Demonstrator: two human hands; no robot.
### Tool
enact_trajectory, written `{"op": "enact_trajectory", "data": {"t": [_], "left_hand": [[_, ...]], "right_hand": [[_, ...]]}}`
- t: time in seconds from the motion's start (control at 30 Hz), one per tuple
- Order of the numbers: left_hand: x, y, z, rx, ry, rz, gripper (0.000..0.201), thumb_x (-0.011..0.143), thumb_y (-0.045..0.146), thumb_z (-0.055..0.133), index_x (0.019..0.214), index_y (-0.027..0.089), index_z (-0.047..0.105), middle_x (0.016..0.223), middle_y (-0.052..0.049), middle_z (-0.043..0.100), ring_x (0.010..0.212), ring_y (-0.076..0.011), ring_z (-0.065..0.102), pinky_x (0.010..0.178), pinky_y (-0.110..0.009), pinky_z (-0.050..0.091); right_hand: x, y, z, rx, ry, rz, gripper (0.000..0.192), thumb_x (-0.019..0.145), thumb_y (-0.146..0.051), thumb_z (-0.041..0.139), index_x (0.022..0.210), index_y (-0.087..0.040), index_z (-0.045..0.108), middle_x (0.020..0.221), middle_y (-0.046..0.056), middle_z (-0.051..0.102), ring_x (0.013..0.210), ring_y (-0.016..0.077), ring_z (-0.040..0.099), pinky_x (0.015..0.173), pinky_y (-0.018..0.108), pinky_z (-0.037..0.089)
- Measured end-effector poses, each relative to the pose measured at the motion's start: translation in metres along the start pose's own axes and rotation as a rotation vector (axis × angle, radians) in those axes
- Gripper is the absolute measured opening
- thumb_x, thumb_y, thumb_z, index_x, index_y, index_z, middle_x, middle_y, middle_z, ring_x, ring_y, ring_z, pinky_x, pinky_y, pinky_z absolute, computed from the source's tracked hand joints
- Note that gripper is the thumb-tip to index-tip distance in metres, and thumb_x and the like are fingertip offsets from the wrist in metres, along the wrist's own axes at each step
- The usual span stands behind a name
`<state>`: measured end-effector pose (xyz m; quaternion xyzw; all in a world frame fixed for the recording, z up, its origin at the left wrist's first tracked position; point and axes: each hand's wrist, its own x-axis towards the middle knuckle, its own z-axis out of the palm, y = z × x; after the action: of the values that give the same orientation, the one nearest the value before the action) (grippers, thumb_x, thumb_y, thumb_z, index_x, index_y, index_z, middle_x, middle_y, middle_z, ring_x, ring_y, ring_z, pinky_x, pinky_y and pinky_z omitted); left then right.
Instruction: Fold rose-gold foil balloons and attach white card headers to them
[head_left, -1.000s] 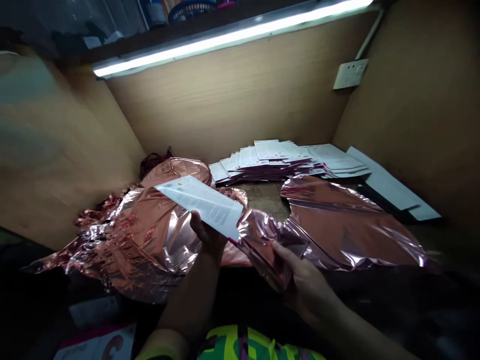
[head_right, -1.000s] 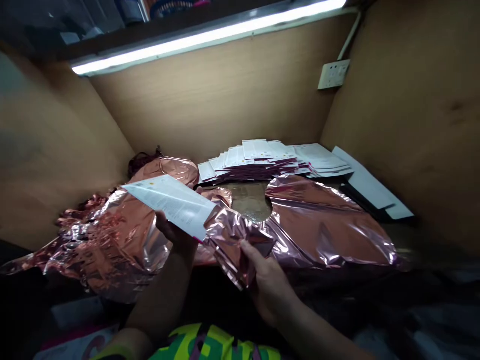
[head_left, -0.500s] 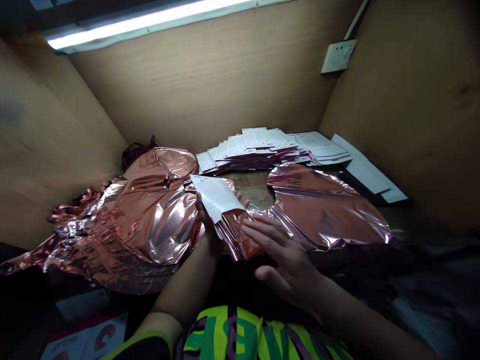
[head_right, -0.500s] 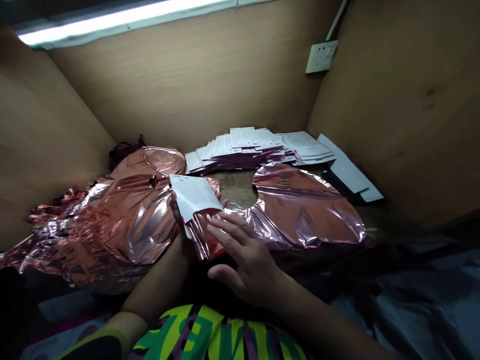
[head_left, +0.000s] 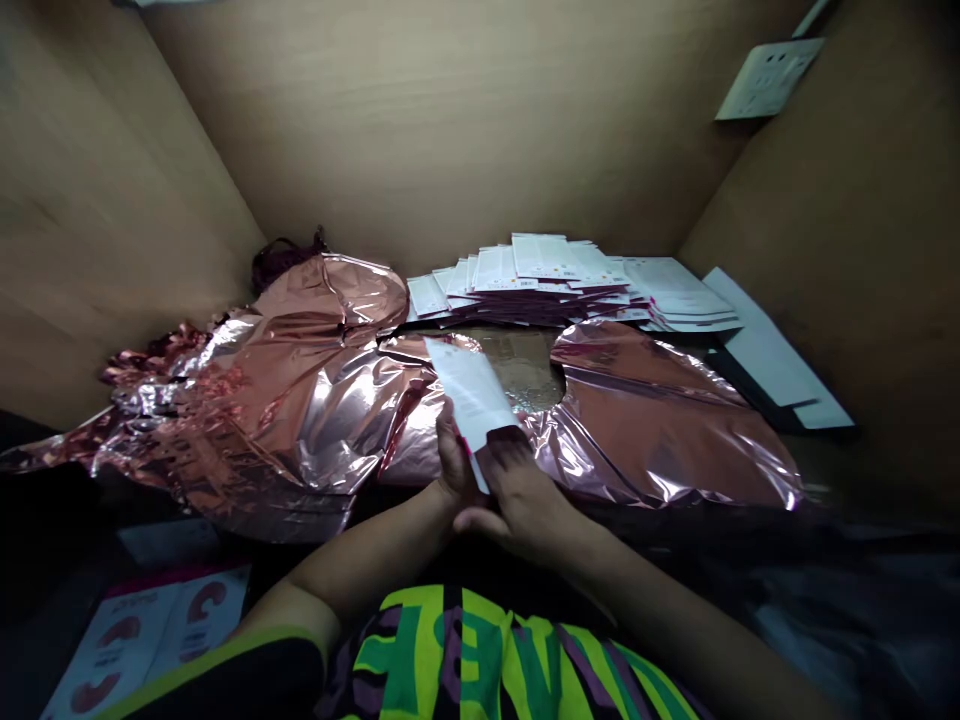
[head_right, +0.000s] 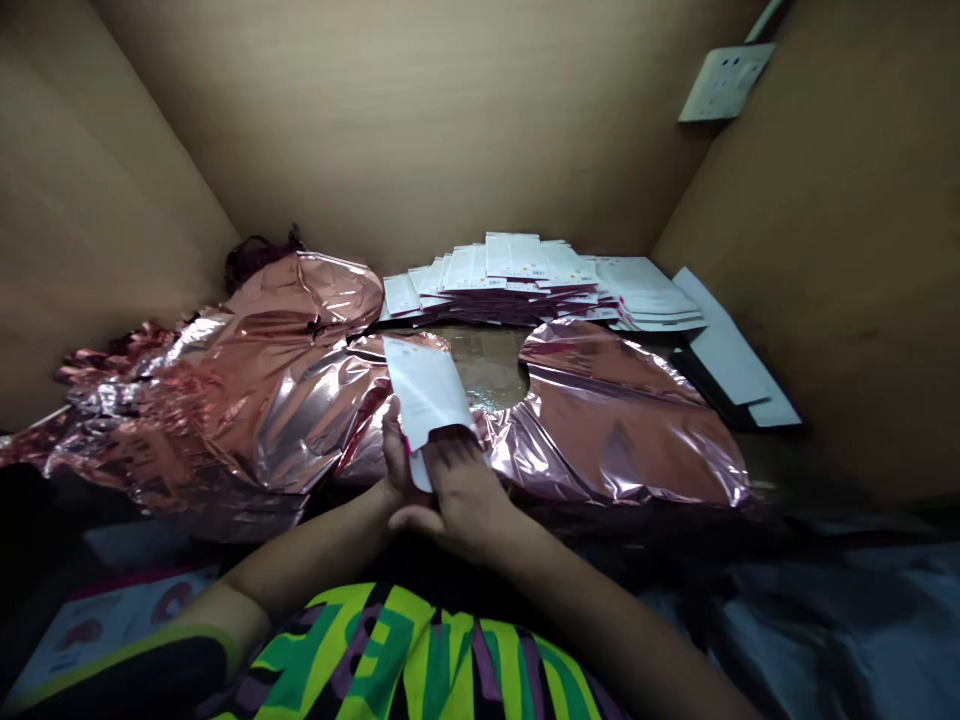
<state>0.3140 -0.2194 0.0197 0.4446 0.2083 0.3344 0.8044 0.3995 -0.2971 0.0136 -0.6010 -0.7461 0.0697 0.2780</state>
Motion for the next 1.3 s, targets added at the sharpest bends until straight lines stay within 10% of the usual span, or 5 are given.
{"op": "enact_trajectory", "data": {"t": [0.2,0.3,0.43,0.87,1.3], "left_hand": [[-0.010,0.036,-0.038,0.983,0.068,-0.067,0.056,0.082,0.070,0.051,0.063,0.020,0.068,0.065,-0.010,0.067,0.096,-0.0327,0.067,0.090,-0.045,0.051],[0.011,0.039,-0.049,1.457,-0.058,0.183,0.043,0.090,0.052,0.049,0.102,0.018,0.072,0.113,-0.013,0.070,0.126,-0.0323,0.053,0.110,-0.048,0.036],[0.036,0.009,-0.062,1.790,-0.430,0.140,0.060,0.096,0.044,0.041,0.150,0.018,0.037,0.160,-0.009,0.028,0.150,-0.0297,0.014,0.122,-0.053,0.007],[0.039,-0.009,-0.071,1.840,-0.421,0.165,0.065,0.096,0.052,0.035,0.153,0.021,0.027,0.162,-0.006,0.022,0.151,-0.0283,0.008,0.121,-0.051,-0.004],[0.037,-0.004,-0.067,1.866,-0.455,0.121,0.066,0.097,0.053,0.034,0.154,0.020,0.026,0.163,-0.007,0.018,0.152,-0.0274,0.005,0.122,-0.052,-0.003]], "right_hand": [[-0.023,0.043,0.019,-0.057,-0.136,-0.074,0.073,0.082,-0.063,0.063,0.129,-0.008,0.060,0.132,0.026,0.057,0.123,0.0404,0.051,0.107,0.062,0.035],[-0.036,0.041,0.013,0.105,-0.165,-0.097,0.063,0.080,-0.058,0.069,0.126,-0.015,0.064,0.129,0.020,0.062,0.122,0.0354,0.055,0.107,0.057,0.039],[-0.042,0.034,-0.001,0.230,0.132,0.100,0.018,0.094,-0.029,0.057,0.105,-0.024,0.070,0.103,0.008,0.073,0.097,0.0207,0.068,0.088,0.037,0.054],[-0.028,0.028,0.016,-0.172,0.131,0.135,0.035,0.097,-0.021,0.047,0.131,-0.017,0.054,0.094,0.010,0.068,0.083,0.0222,0.061,0.079,0.037,0.051],[-0.025,0.027,0.002,0.050,0.082,0.305,0.042,0.092,-0.024,0.056,0.133,-0.019,0.052,0.096,0.008,0.069,0.085,0.0200,0.064,0.080,0.036,0.053]]}}
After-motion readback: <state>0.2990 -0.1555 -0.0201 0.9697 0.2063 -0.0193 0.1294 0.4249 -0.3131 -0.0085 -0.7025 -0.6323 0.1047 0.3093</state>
